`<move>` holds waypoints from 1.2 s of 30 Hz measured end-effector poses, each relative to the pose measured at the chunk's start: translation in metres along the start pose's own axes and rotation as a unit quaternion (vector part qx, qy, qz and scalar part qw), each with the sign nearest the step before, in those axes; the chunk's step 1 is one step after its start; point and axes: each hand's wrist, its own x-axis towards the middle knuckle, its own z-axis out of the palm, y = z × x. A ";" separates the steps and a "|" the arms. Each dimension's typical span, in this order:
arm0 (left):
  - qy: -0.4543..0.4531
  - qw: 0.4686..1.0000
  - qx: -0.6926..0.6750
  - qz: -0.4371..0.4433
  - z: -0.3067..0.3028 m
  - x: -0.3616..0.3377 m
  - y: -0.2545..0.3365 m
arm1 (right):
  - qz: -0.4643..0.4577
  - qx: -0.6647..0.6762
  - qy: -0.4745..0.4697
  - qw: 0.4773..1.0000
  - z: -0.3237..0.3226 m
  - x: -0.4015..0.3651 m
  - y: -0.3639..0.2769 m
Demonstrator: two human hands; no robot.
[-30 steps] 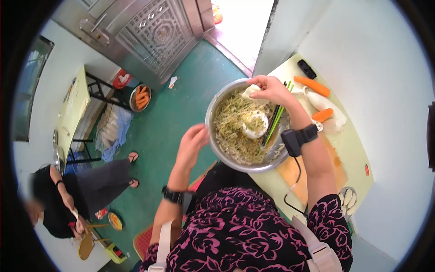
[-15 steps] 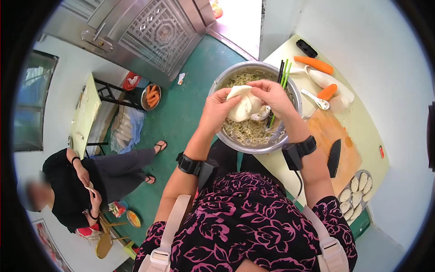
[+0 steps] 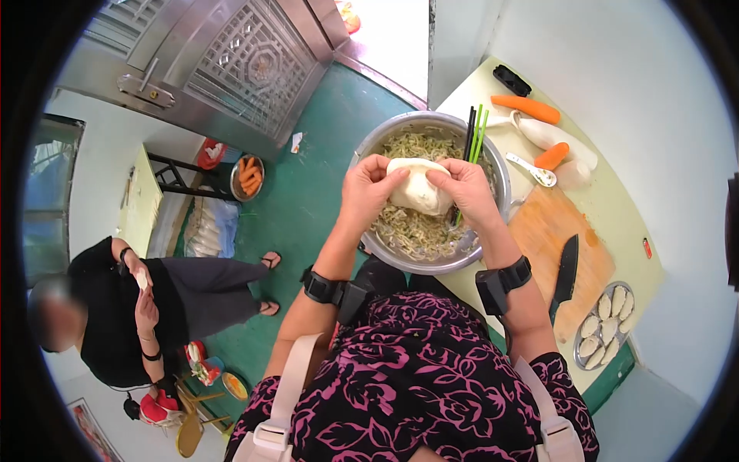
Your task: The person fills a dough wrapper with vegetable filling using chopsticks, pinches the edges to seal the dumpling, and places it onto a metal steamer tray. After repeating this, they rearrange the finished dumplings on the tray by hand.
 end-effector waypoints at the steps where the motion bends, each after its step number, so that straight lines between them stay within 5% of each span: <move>1: 0.029 0.998 0.046 0.029 0.002 -0.001 0.001 | -0.012 -0.013 -0.023 1.000 -0.003 0.002 0.003; 4: 0.075 0.968 0.218 0.101 0.008 -0.005 0.005 | -0.034 0.012 -0.034 0.999 -0.001 0.004 0.001; 10: 0.105 0.951 0.271 0.104 0.011 -0.015 0.016 | -0.066 0.072 0.011 0.995 0.004 0.005 0.006; 16: 0.016 0.999 0.039 0.024 0.013 -0.024 0.015 | -0.071 -0.009 -0.037 0.997 -0.004 -0.010 -0.007; 22: -0.040 0.989 0.143 0.015 0.016 -0.032 0.026 | -0.097 -0.079 -0.059 0.990 -0.004 -0.018 -0.008; 28: -0.011 0.997 0.047 0.065 0.025 -0.040 0.034 | -0.121 -0.105 -0.031 0.987 0.009 -0.026 -0.019; 31: -0.039 0.994 0.085 0.066 0.026 -0.038 0.038 | -0.150 -0.042 -0.027 0.987 0.009 -0.022 -0.011; 34: -0.050 0.935 0.349 0.045 0.028 -0.038 0.059 | -0.103 -0.073 -0.083 0.989 0.004 -0.022 -0.013; 36: -0.020 0.936 0.341 0.091 0.029 -0.041 0.065 | -0.124 -0.094 -0.063 0.986 0.005 -0.025 -0.020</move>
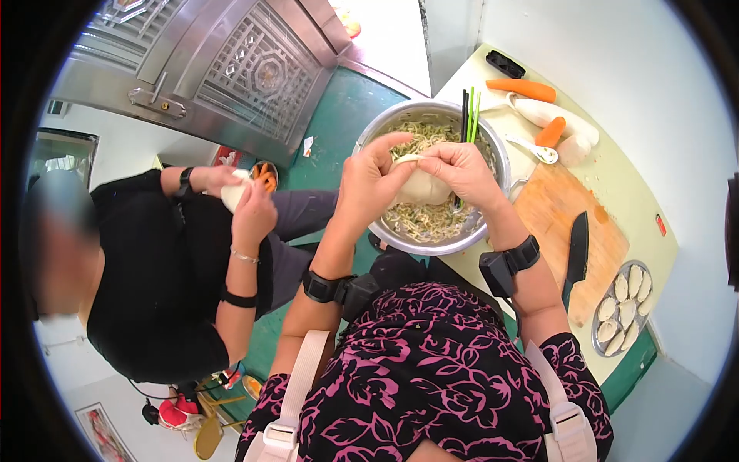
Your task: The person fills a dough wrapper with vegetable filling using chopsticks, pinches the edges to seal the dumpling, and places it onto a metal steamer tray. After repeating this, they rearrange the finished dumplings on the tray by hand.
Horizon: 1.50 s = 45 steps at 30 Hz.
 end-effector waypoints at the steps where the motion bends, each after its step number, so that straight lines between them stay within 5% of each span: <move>1: 0.022 1.000 -0.003 0.016 -0.001 -0.001 0.001 | -0.008 -0.013 0.010 1.000 0.000 -0.001 -0.005; 4: 0.026 0.936 -0.349 -0.036 0.012 0.003 -0.030 | -0.039 -0.037 0.050 0.997 0.002 -0.001 -0.011; 9: -0.111 0.796 -0.594 -0.023 0.041 -0.006 -0.052 | -0.030 -0.027 0.063 0.997 0.001 -0.001 -0.021; 16: -0.051 0.925 -0.365 -0.088 0.032 -0.006 -0.023 | 0.133 0.174 0.069 0.973 -0.029 -0.014 0.019; 19: -0.049 0.900 -0.423 -0.088 0.037 -0.005 -0.006 | 0.227 0.394 -0.020 0.891 -0.029 -0.028 0.042; 22: -0.050 0.895 -0.431 -0.105 0.040 -0.005 -0.005 | 0.177 0.530 -0.005 0.830 -0.003 -0.049 0.045; 27: -0.085 0.891 -0.425 -0.135 0.040 -0.016 -0.013 | 0.138 0.393 0.115 0.902 -0.013 -0.054 0.036; 34: -0.154 0.897 -0.394 -0.128 0.037 -0.024 -0.021 | 0.117 0.224 0.110 0.961 -0.031 -0.053 0.017; 37: -0.157 0.884 -0.430 -0.094 0.038 -0.023 -0.024 | 0.133 0.275 0.115 0.945 -0.027 -0.053 0.003; 45: -0.227 0.687 -0.649 -0.235 0.074 -0.031 -0.051 | 0.085 0.301 0.123 0.942 -0.017 -0.057 -0.014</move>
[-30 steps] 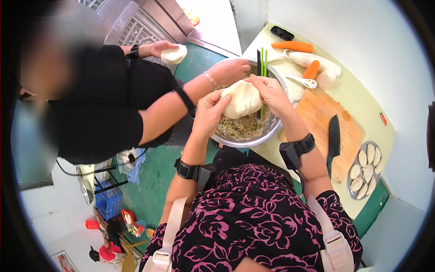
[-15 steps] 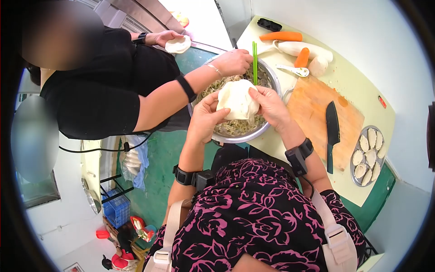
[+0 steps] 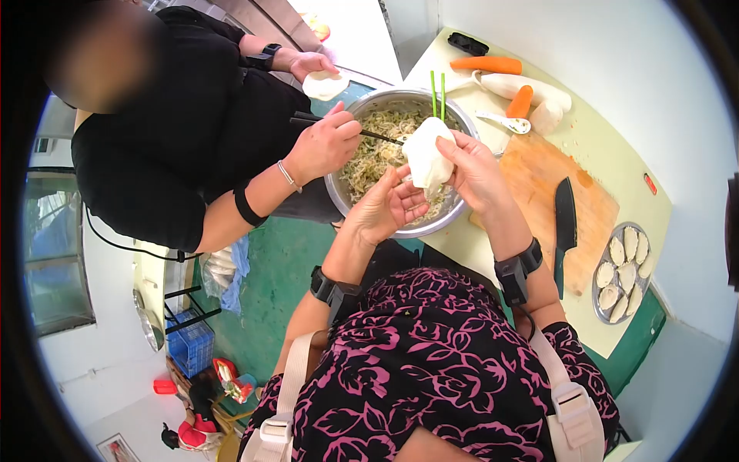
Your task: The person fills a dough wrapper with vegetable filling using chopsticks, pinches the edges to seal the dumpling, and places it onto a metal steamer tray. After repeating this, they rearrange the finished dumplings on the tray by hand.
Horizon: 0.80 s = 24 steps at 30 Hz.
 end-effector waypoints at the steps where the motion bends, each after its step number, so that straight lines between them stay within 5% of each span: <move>1: 0.001 1.000 -0.014 -0.019 -0.002 0.002 -0.003 | -0.011 -0.011 0.006 1.000 0.001 -0.002 -0.001; 2: 0.050 0.998 0.037 -0.027 -0.004 0.003 -0.006 | -0.022 -0.023 0.012 0.999 0.002 -0.004 -0.002; 6: -0.029 0.987 -0.014 -0.157 0.003 0.006 -0.012 | -0.030 -0.081 0.010 0.996 -0.004 -0.005 0.001; 15: 0.137 0.959 0.233 0.088 0.011 0.009 -0.006 | -0.076 -0.140 0.016 0.987 -0.007 -0.010 0.006; 20: 0.116 0.959 0.205 0.158 0.023 0.008 -0.007 | -0.056 -0.152 0.003 0.987 -0.017 -0.009 0.004; 24: 0.125 0.954 0.197 0.187 0.030 0.009 0.000 | 0.081 -0.015 -0.004 0.997 -0.020 -0.019 0.002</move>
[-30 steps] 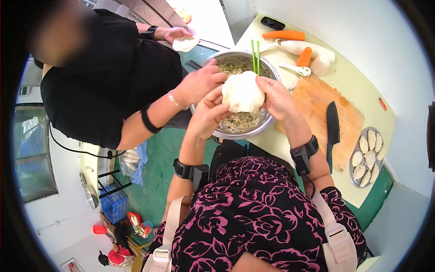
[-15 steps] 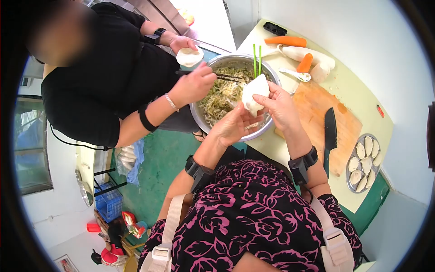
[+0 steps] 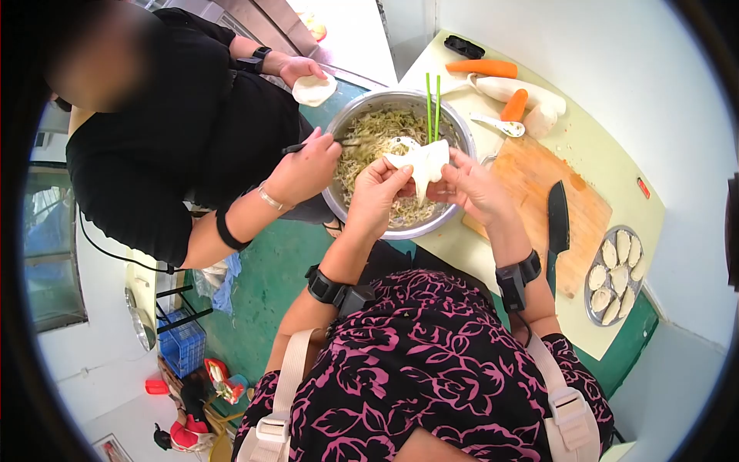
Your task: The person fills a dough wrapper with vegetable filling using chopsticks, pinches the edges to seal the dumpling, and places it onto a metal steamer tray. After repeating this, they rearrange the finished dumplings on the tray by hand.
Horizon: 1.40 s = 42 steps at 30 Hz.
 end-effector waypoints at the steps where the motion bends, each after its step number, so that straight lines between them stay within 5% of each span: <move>1: 0.000 1.000 0.025 0.015 0.002 0.000 0.002 | 0.015 0.023 -0.012 1.000 -0.003 0.001 0.007; 6: -0.017 0.986 0.158 0.052 0.003 0.001 -0.004 | -0.033 -0.005 0.026 0.999 -0.006 0.007 0.024; 12: -0.020 0.998 0.061 0.006 0.011 -0.002 0.000 | -0.039 -0.029 0.044 0.998 -0.010 0.004 0.014; 19: -0.111 0.920 -0.229 -0.298 0.009 0.004 -0.015 | -0.063 0.000 0.030 0.998 -0.012 0.005 0.012; 20: -0.139 0.895 -0.309 -0.289 0.003 0.009 -0.025 | -0.059 -0.005 0.028 0.998 -0.013 0.004 0.012; 23: -0.009 0.941 -0.286 -0.180 0.010 0.016 -0.031 | -0.053 -0.026 0.044 0.997 -0.009 -0.001 0.012; 26: 0.061 0.933 -0.325 -0.142 0.009 0.022 -0.034 | -0.051 -0.032 0.072 0.996 -0.014 -0.001 0.012; 29: 0.035 0.907 -0.386 -0.163 0.005 0.024 -0.031 | -0.058 -0.061 0.086 0.993 -0.012 -0.004 0.011; 32: 0.057 0.940 -0.310 -0.133 0.015 0.019 -0.015 | -0.130 -0.126 0.107 0.978 -0.011 -0.010 0.013; 36: 0.026 0.950 -0.285 -0.126 0.020 0.013 0.003 | -0.376 -0.461 0.093 0.798 -0.023 -0.011 0.024; 38: 0.004 0.946 -0.297 -0.130 0.013 0.017 -0.001 | -0.432 -0.535 0.049 0.724 -0.021 -0.011 0.022; 42: 0.002 0.937 -0.319 -0.141 0.005 0.021 -0.012 | -0.432 -0.614 0.037 0.659 -0.013 -0.014 0.014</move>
